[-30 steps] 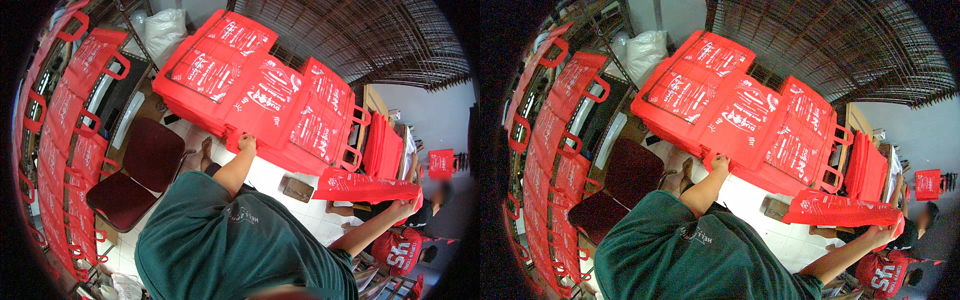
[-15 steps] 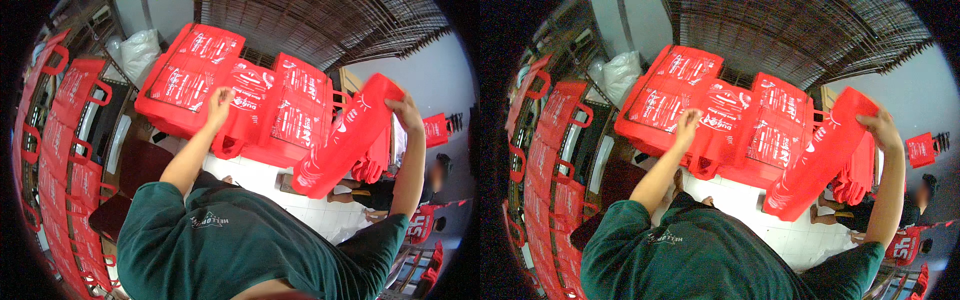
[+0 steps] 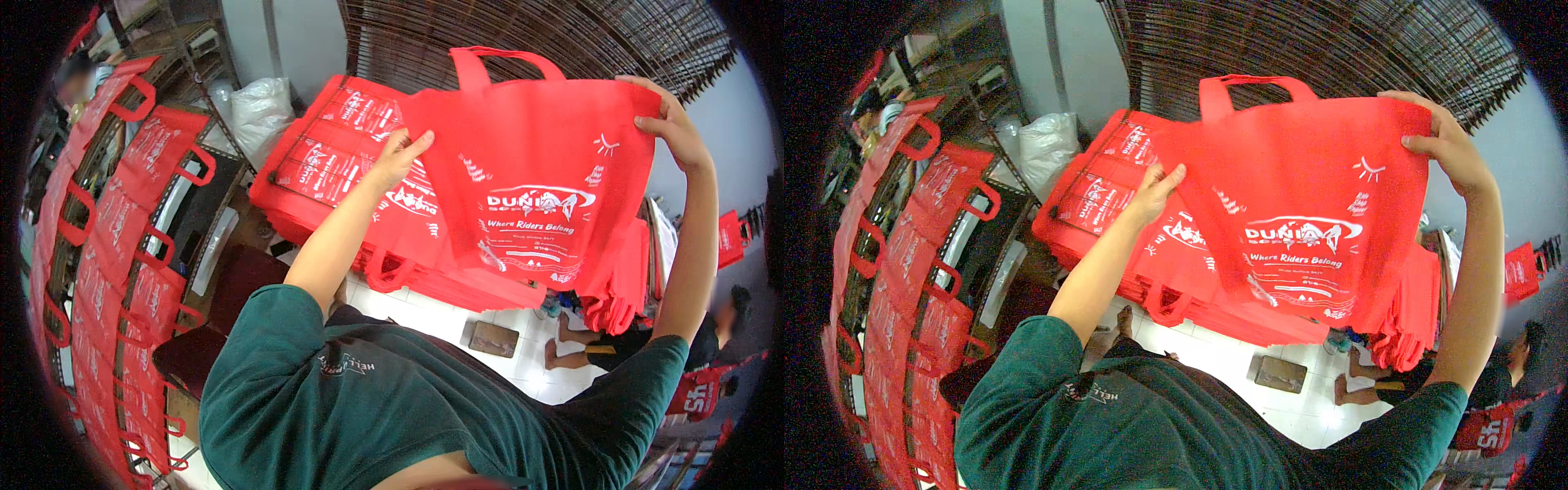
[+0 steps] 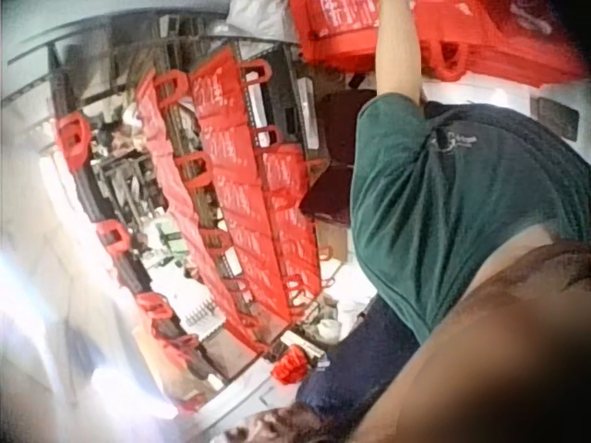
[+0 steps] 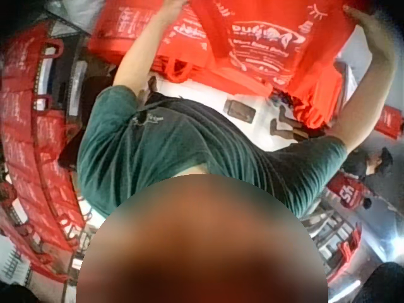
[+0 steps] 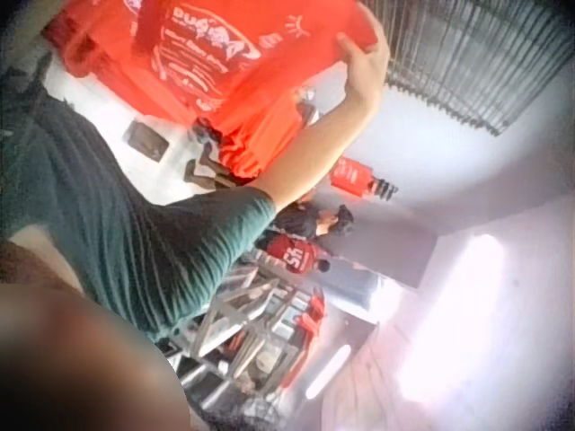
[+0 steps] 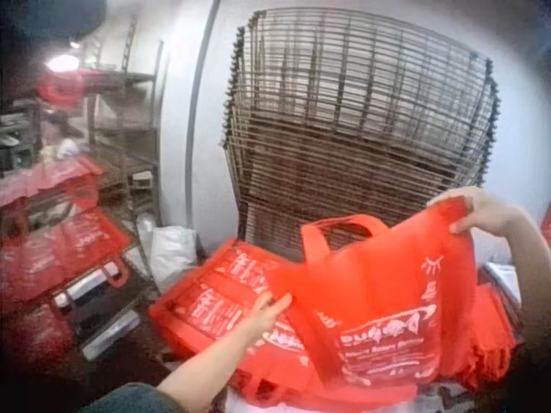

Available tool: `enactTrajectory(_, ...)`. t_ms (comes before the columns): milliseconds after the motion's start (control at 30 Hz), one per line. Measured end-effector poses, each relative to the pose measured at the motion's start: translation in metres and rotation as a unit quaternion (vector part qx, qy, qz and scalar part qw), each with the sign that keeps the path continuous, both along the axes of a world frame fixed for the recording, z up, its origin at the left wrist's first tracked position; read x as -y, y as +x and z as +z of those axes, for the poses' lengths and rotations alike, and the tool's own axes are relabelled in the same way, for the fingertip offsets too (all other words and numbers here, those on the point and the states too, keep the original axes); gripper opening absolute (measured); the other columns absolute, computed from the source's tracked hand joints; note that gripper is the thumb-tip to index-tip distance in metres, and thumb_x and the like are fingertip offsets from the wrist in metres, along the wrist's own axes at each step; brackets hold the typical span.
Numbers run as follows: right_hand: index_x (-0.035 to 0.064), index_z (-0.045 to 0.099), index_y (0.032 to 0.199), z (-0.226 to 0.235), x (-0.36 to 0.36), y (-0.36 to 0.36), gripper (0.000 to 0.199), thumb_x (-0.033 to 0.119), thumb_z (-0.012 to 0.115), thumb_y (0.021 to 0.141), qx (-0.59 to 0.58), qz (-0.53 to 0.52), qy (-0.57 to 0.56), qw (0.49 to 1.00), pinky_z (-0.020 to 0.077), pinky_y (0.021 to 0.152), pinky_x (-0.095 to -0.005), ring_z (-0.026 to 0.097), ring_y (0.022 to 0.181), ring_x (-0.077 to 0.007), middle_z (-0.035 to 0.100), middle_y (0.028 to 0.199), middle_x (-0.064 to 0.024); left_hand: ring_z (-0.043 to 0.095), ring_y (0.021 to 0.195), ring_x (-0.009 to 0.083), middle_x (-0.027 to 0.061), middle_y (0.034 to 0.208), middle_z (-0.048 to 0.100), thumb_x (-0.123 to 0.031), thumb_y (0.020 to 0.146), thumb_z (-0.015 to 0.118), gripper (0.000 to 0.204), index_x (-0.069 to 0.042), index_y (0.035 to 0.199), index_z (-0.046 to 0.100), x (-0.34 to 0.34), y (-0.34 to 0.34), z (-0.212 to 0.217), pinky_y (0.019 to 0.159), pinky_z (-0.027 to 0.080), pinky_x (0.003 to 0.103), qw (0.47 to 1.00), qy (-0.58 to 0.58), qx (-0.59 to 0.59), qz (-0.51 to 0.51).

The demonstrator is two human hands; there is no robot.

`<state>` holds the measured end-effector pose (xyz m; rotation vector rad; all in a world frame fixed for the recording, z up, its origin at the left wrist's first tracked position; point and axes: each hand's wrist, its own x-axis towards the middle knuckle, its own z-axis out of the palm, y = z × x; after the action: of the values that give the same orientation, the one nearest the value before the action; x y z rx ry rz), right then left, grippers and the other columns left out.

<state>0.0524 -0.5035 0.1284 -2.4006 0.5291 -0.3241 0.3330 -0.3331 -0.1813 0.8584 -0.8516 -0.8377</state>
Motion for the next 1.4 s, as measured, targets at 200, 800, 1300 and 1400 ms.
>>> enactTrajectory(200,0.0081,0.043,0.132,-0.039,0.127,-0.01,0.061,0.015,0.065,0.075,0.08,-0.235,-0.31,0.918,0.0421,0.088,-0.0304,0.052,0.102,-0.0167,0.056,0.112,-0.0094,0.06,0.089,0.0133,0.0075,0.1,0.063,-0.018,0.089,0.058,0.027,0.001,0.107,0.059,0.018,-0.018,0.125,0.079,0.05,0.029,0.996,-0.084,-0.024,0.005)
enactTrajectory(800,0.0081,0.049,0.122,-0.337,-0.145,0.082,0.066,0.062,0.039,0.086,0.282,0.043,0.837,0.467,0.0493,0.078,-0.0411,0.06,0.096,-0.032,0.058,0.112,-0.0197,0.06,0.089,0.0227,0.0088,0.098,0.058,-0.002,0.085,0.051,0.018,-0.005,0.102,0.046,-0.015,0.147,0.174,0.077,0.051,0.042,0.971,0.005,-0.034,0.238)
enactTrajectory(1300,0.0115,0.041,0.116,-0.333,0.141,0.382,0.04,0.007,0.055,0.079,0.184,-0.142,0.601,0.765,0.0466,0.057,-0.0284,0.056,0.067,-0.0167,0.054,0.092,-0.0008,0.053,0.101,0.0288,0.017,0.107,0.051,-0.003,0.084,0.045,0.018,0.007,0.1,0.047,0.052,0.455,0.043,0.092,0.048,0.041,0.937,0.119,-0.191,0.266)
enactTrajectory(1400,0.013,0.045,0.12,-0.319,0.148,0.395,0.04,0.011,0.051,0.081,0.201,-0.14,0.534,0.809,0.0442,0.055,-0.0268,0.056,0.067,-0.0129,0.056,0.096,0.0005,0.05,0.108,0.0294,0.0172,0.115,0.048,-0.011,0.087,0.042,0.027,0.007,0.108,0.044,0.075,0.461,0.03,0.098,0.041,0.043,0.942,0.107,-0.197,0.251)
